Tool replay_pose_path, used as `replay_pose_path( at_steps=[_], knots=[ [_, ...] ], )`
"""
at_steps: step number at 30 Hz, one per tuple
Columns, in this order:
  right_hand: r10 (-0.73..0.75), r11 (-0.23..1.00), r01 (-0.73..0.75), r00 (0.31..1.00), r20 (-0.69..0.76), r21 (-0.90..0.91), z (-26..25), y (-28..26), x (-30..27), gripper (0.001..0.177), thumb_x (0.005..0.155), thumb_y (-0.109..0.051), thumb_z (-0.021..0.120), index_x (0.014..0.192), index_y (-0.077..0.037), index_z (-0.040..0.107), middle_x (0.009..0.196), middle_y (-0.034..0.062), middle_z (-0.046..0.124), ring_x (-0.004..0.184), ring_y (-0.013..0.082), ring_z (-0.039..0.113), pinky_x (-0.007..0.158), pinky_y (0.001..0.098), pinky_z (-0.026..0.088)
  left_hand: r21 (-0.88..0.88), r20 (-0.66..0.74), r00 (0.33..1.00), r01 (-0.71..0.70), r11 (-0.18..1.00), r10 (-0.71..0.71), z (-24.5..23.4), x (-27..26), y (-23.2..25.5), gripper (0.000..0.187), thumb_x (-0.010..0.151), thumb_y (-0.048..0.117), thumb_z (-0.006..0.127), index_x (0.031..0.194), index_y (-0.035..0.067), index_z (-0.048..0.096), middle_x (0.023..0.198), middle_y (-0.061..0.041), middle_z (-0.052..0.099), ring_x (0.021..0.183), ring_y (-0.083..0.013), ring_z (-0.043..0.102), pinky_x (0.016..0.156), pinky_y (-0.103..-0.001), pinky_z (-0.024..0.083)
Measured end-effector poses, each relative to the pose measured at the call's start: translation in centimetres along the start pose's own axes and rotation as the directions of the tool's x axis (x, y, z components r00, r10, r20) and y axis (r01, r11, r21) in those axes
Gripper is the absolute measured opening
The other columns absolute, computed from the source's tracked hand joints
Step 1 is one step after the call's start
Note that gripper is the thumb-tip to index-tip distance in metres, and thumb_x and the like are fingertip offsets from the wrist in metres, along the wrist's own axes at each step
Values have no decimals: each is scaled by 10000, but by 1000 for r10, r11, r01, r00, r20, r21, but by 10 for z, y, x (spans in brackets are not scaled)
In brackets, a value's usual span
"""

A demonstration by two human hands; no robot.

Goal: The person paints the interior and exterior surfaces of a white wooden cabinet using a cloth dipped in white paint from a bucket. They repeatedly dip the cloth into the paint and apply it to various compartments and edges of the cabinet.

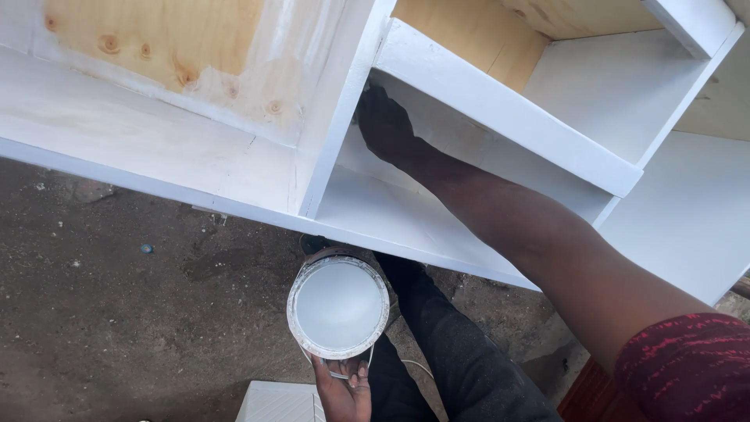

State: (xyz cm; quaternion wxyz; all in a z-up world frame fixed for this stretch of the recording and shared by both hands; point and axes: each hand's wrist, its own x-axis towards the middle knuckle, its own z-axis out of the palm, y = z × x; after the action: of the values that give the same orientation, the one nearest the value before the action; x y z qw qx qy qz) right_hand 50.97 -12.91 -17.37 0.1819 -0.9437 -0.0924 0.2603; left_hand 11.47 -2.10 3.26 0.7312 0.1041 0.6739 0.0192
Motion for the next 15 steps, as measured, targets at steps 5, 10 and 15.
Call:
replay_pose_path(
  at_steps=[5,10,15],
  knots=[
    [21,739,49,995,95,-672,1,145,-88,796,722,-361,890,1366,-42,547,1505,181,451,1345,361,453,645,429,639,3,-11,1000,9,1000,-9,3,-1,0,666,1014,540,491,1541,134,453,1144,-68,609,402,-75,307,445,-256,382],
    [59,930,-10,991,123,-367,-11,106,-57,259,850,-17,529,1090,-13,626,1207,213,520,920,422,612,707,542,571,1,-8,1000,22,1000,-22,13,2,-2,629,1026,531,492,1489,106,516,838,-36,529,423,-79,271,460,-268,366],
    [-485,325,-55,847,-217,-944,82,54,22,39,874,-73,620,902,-87,643,956,102,543,681,306,606,615,427,524,26,-30,999,17,1000,-16,14,5,-2,616,1034,528,486,1462,86,524,753,-37,497,405,-74,284,441,-259,361]
  ],
)
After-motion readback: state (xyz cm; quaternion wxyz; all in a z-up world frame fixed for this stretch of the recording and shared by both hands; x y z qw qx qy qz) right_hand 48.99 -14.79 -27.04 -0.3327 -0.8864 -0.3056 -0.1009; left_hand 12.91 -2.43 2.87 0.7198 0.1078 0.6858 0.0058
